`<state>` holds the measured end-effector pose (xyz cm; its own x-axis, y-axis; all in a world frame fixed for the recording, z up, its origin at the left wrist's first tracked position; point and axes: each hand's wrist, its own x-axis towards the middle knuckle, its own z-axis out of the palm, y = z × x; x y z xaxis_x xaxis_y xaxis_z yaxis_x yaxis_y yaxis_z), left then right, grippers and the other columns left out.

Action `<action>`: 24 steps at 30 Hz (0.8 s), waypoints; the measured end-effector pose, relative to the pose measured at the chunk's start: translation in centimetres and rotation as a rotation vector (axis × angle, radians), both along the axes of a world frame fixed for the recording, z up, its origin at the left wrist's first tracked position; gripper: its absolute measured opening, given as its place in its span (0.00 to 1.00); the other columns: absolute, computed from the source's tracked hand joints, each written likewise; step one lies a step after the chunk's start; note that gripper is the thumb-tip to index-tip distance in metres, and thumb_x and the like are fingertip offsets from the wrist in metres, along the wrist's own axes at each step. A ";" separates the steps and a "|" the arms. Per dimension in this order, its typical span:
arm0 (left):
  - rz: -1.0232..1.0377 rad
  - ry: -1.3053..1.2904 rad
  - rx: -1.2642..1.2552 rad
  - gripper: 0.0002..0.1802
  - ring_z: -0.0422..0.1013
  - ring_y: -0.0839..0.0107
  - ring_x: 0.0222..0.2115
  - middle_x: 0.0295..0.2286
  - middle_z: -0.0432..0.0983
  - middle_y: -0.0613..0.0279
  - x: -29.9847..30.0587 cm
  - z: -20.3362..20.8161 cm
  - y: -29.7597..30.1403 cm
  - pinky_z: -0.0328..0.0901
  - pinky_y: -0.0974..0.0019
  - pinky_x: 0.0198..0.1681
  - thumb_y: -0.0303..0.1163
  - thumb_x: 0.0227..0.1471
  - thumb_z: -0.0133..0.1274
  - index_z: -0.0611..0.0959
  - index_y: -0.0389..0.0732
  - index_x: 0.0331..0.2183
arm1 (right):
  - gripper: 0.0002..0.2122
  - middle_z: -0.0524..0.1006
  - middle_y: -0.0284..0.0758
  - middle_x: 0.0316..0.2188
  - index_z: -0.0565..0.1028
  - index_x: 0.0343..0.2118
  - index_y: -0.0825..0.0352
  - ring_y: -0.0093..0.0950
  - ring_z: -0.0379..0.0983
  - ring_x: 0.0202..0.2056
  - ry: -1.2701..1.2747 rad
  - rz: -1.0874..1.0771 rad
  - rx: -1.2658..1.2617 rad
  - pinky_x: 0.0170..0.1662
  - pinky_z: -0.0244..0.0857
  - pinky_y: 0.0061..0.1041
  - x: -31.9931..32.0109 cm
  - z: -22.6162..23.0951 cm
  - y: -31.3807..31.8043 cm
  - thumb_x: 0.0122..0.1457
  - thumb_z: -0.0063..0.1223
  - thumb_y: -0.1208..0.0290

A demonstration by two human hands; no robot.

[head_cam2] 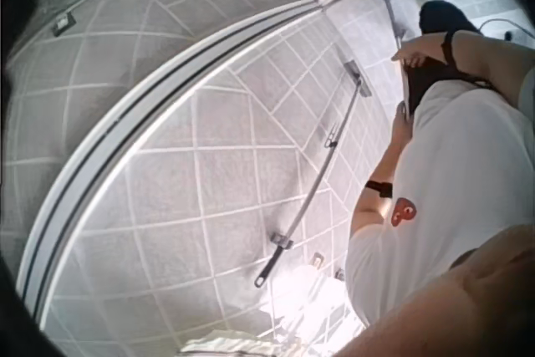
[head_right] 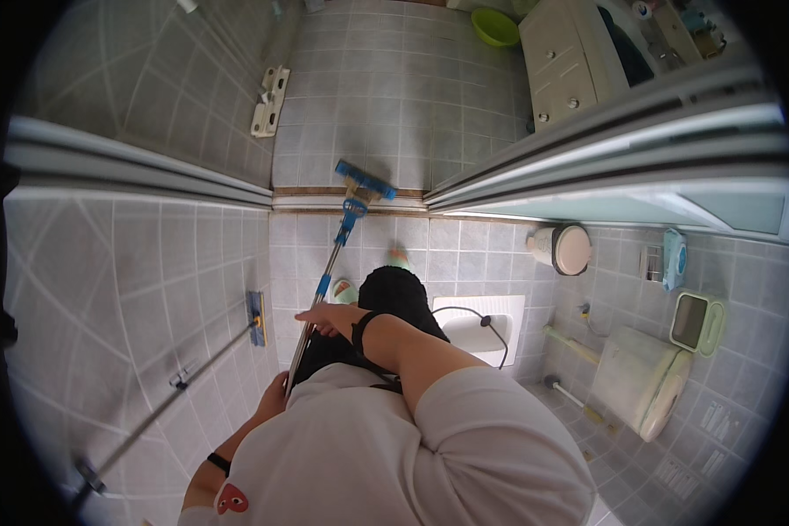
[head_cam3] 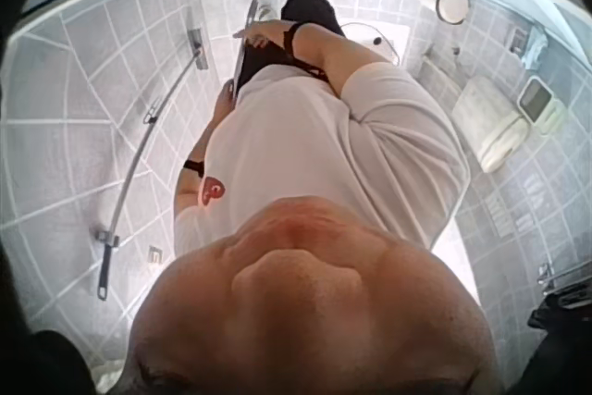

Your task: The person walks from a living area into a bathroom while carrying a spray bottle, then sets it down and uses a mop to clean the tiled floor. The person moves the mop back and forth across the floor, covering the area around the toilet and sink.

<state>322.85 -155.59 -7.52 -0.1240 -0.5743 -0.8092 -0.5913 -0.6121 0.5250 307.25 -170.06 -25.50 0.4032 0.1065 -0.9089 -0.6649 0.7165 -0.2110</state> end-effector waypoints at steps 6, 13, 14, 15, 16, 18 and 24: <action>0.257 0.289 0.038 0.40 0.66 0.76 0.23 0.33 0.68 0.59 -7.7 -3.7 -22.0 0.63 0.73 0.19 0.22 0.46 0.48 0.47 0.46 0.57 | 0.30 0.69 0.42 0.24 0.48 0.52 0.68 0.32 0.72 0.21 0.207 -0.836 -0.612 0.20 0.68 0.31 -5.3 -3.4 -17.7 0.48 0.51 0.75; 0.434 0.387 0.447 0.28 0.70 0.74 0.31 0.33 0.73 0.59 -4.5 3.4 -23.3 0.64 0.68 0.38 0.29 0.50 0.49 0.60 0.41 0.53 | 0.30 0.71 0.45 0.24 0.43 0.56 0.61 0.34 0.72 0.20 0.232 -0.943 -0.358 0.20 0.67 0.33 -7.2 -2.0 -28.2 0.53 0.43 0.69; 0.436 0.348 0.412 0.26 0.70 0.74 0.31 0.32 0.73 0.59 -3.8 4.2 -23.0 0.64 0.68 0.37 0.29 0.51 0.48 0.62 0.40 0.52 | 0.29 0.72 0.46 0.24 0.43 0.56 0.61 0.36 0.72 0.20 0.263 -0.825 -0.359 0.21 0.67 0.34 -6.5 -1.7 -28.6 0.53 0.42 0.68; 0.438 0.305 0.378 0.24 0.70 0.73 0.31 0.31 0.73 0.59 -3.6 4.6 -23.5 0.64 0.68 0.37 0.30 0.52 0.47 0.63 0.39 0.51 | 0.28 0.72 0.47 0.24 0.45 0.55 0.62 0.38 0.72 0.21 0.291 -0.840 -0.457 0.22 0.67 0.35 -6.1 -1.5 -29.4 0.53 0.41 0.68; 0.440 0.260 0.345 0.22 0.70 0.73 0.31 0.31 0.74 0.60 -3.4 4.4 -24.5 0.64 0.68 0.36 0.31 0.53 0.47 0.64 0.39 0.50 | 0.26 0.72 0.48 0.23 0.47 0.54 0.64 0.40 0.72 0.22 0.316 -0.817 -0.508 0.22 0.67 0.37 -5.7 -1.6 -30.6 0.53 0.41 0.67; 0.312 0.126 0.263 0.20 0.70 0.73 0.29 0.29 0.74 0.60 -4.2 3.9 -28.1 0.65 0.69 0.34 0.32 0.54 0.45 0.66 0.37 0.48 | 0.24 0.72 0.50 0.23 0.51 0.52 0.66 0.44 0.72 0.23 0.486 -0.703 -0.665 0.24 0.66 0.39 -5.7 -2.4 -34.2 0.53 0.41 0.68; 0.327 0.361 0.302 0.18 0.66 0.77 0.17 0.19 0.68 0.64 -8.5 -6.7 -47.0 0.62 0.74 0.20 0.36 0.55 0.40 0.67 0.38 0.46 | 0.22 0.66 0.41 0.18 0.49 0.51 0.65 0.30 0.68 0.14 0.323 -1.076 -0.601 0.13 0.64 0.27 -12.4 -10.1 -52.1 0.56 0.43 0.69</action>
